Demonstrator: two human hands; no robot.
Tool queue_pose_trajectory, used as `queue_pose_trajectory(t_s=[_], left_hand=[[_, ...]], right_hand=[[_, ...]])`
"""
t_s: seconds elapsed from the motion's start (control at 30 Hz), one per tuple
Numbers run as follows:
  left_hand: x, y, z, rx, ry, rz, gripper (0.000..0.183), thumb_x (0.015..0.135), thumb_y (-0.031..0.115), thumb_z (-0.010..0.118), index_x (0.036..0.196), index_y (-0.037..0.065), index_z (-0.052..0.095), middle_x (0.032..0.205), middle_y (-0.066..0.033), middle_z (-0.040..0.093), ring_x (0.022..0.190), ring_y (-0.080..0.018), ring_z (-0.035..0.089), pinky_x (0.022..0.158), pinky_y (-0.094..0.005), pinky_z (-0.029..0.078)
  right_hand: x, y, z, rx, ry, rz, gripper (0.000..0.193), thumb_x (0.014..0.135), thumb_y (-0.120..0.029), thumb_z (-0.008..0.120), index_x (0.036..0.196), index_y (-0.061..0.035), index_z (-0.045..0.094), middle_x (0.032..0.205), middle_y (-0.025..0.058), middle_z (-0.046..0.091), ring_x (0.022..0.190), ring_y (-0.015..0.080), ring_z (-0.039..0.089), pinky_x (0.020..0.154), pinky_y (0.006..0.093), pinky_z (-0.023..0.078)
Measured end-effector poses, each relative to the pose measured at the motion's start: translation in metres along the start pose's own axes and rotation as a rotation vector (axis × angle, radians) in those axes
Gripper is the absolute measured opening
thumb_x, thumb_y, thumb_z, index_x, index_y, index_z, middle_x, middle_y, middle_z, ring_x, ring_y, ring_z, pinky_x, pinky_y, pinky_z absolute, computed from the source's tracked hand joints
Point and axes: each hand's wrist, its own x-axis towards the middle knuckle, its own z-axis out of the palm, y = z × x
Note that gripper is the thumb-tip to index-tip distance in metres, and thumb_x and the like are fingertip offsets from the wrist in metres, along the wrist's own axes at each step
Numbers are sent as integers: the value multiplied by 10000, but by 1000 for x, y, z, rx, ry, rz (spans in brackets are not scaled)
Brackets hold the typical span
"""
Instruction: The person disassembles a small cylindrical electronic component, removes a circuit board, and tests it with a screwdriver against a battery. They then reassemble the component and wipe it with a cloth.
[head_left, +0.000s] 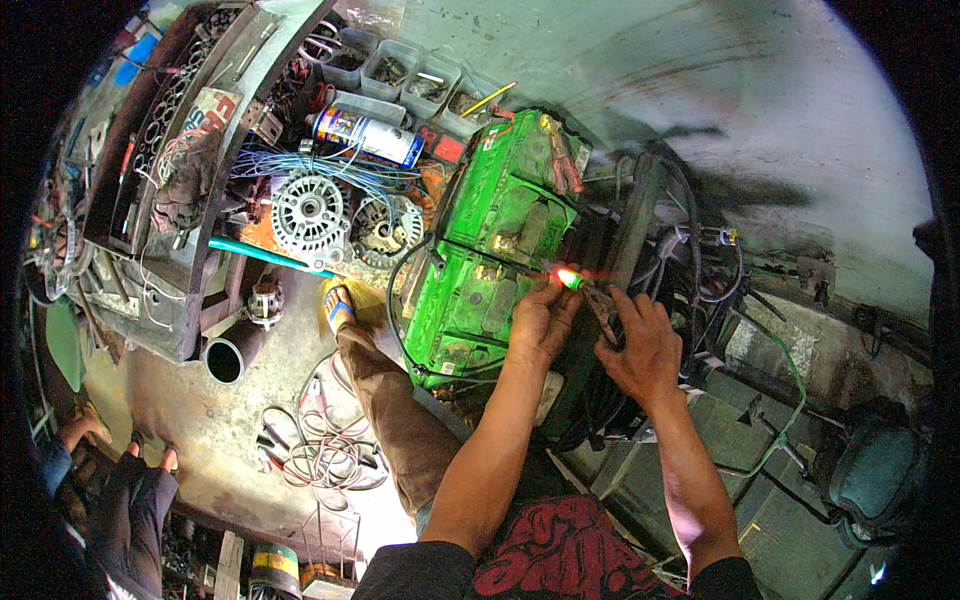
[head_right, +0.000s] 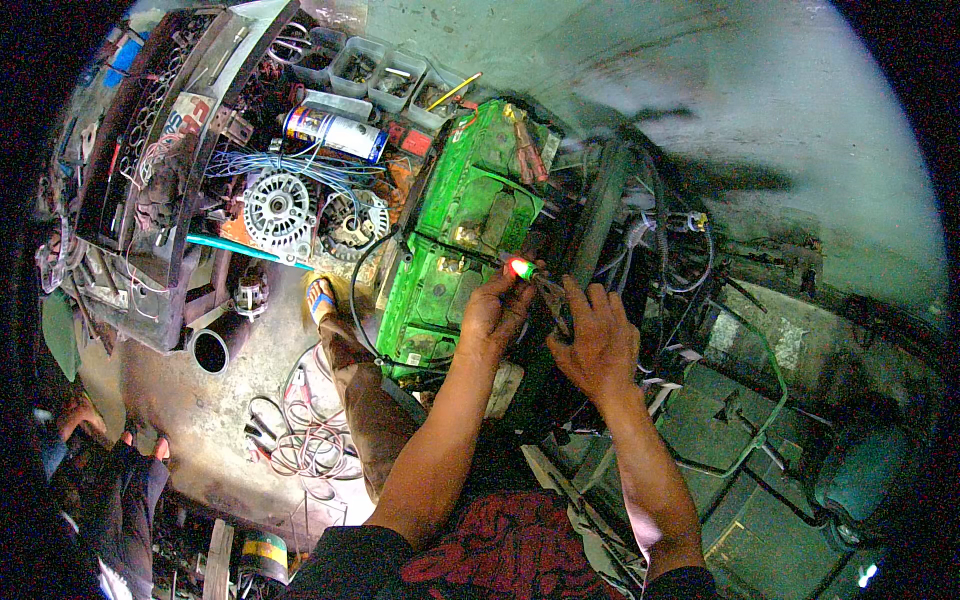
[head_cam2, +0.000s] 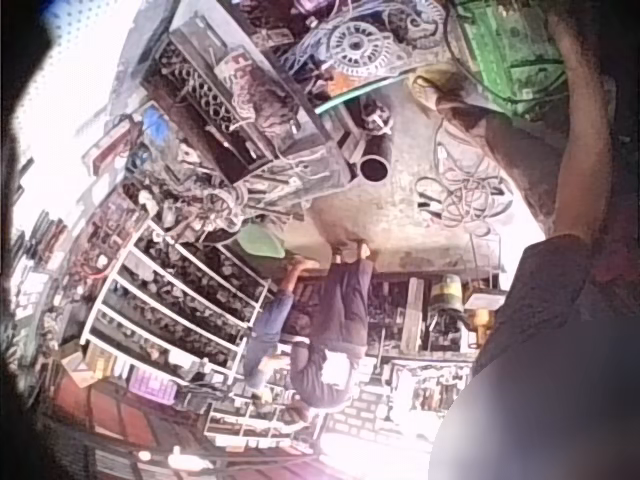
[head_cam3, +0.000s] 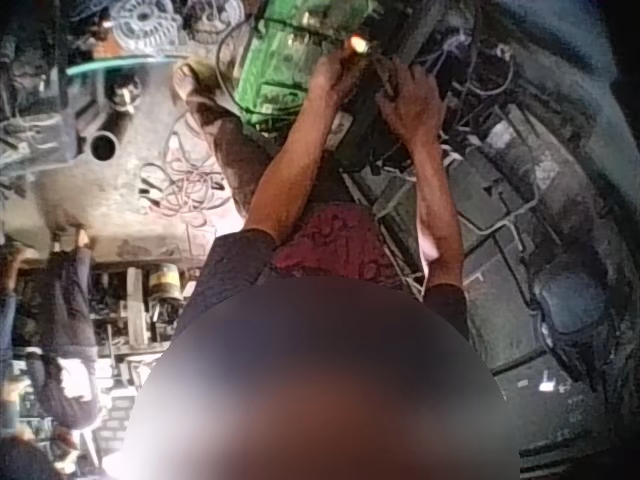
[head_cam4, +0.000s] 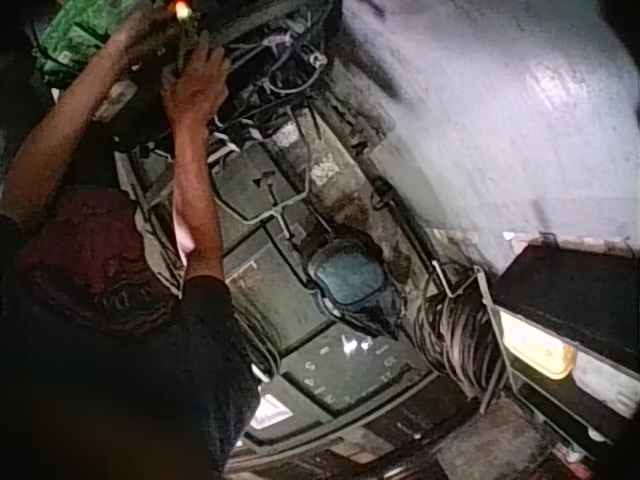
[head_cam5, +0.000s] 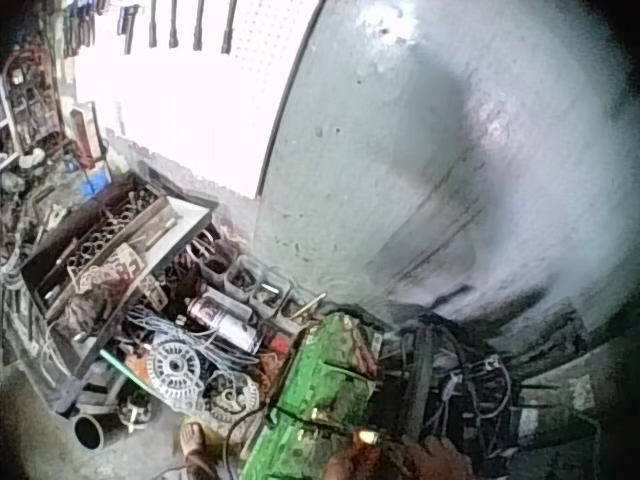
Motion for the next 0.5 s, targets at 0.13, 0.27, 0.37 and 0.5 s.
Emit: queue_pose_trajectory(t_s=[0.13,0.27,0.37,0.5], left_hand=[[0,0,0,18,12,4,255,1036,93,474,1261,10,561,1208,-154,655,1136,-280,638,1010,-402,511],[0,0,1,16,-7,7,262,1043,102,467,1270,5,553,1215,-151,651,1151,-282,630,1016,-409,509],[-1,0,2,14,3,3,280,1051,117,458,1285,-20,529,1241,-167,630,1173,-305,615,1044,-436,499],[-3,1,9,-77,26,-8,320,1057,119,439,1316,-63,482,1300,-206,581,1224,-361,573,1099,-491,467]], right_hand=[[0,-1,0,21,21,7,718,680,-206,797,1348,-107,556,1033,108,547,970,333,568,776,463,525],[1,-2,-2,29,-12,38,723,678,-210,793,1353,-114,552,1048,113,549,987,338,570,786,469,525],[-1,-2,-8,17,-9,39,737,670,-217,794,1359,-121,548,1073,125,554,1012,353,566,808,481,523],[-10,6,-23,10,-30,37,758,692,-285,812,1376,-130,524,1139,132,564,1050,355,555,828,486,530]])
